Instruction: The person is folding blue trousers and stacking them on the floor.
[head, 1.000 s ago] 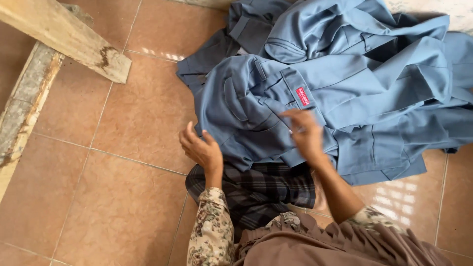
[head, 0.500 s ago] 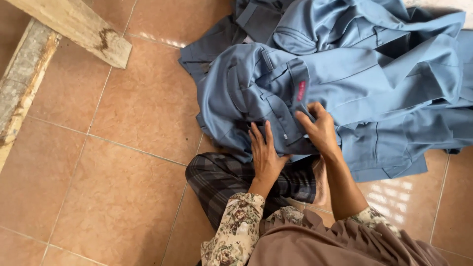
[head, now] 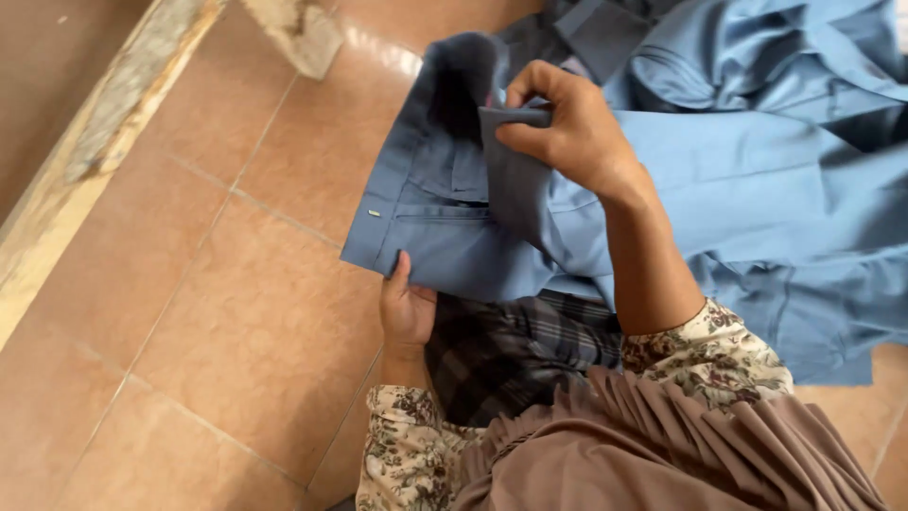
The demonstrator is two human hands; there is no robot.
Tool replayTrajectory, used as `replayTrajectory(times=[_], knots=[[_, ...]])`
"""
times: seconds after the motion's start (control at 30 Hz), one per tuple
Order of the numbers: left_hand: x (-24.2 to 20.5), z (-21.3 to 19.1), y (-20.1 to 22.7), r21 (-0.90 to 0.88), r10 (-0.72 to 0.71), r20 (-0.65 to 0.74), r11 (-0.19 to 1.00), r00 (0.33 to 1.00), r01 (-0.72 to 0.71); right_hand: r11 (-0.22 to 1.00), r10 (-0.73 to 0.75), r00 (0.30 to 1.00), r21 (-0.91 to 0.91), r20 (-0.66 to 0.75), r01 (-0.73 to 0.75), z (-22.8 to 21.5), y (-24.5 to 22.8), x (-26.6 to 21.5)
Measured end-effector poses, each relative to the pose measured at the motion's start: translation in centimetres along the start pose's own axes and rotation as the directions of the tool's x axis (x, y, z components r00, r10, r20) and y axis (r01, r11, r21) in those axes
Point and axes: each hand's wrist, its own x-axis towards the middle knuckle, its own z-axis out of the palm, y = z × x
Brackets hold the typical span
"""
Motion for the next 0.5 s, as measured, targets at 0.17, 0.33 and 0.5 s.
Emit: replayTrajectory(times=[0.17, 0.33, 0.5], knots=[[-1.6, -7.5, 0.4, -0.064, 0.040, -0.239, 0.996, 0.970, -0.057, 0.962, -0.267, 0.956, 0.099, 0.120, 0.256, 14.6, -1.2, -0.5], [-3.3, -15.7, -0.3, -0.220, -0.028, -0.415, 0.973, 0.910, -0.070, 0.958, -0.277, 0.818, 0.076, 0.505, 0.278, 26.4, 1.9, -9.3], [-5.0, -8.7, 2.9, -0.220, 0.010, -0.479, 0.966, 0.878, -0.132, 0.716, -0.185, 0.917, -0.591, 0.354, 0.372, 26.0, 9.1, -16.8]])
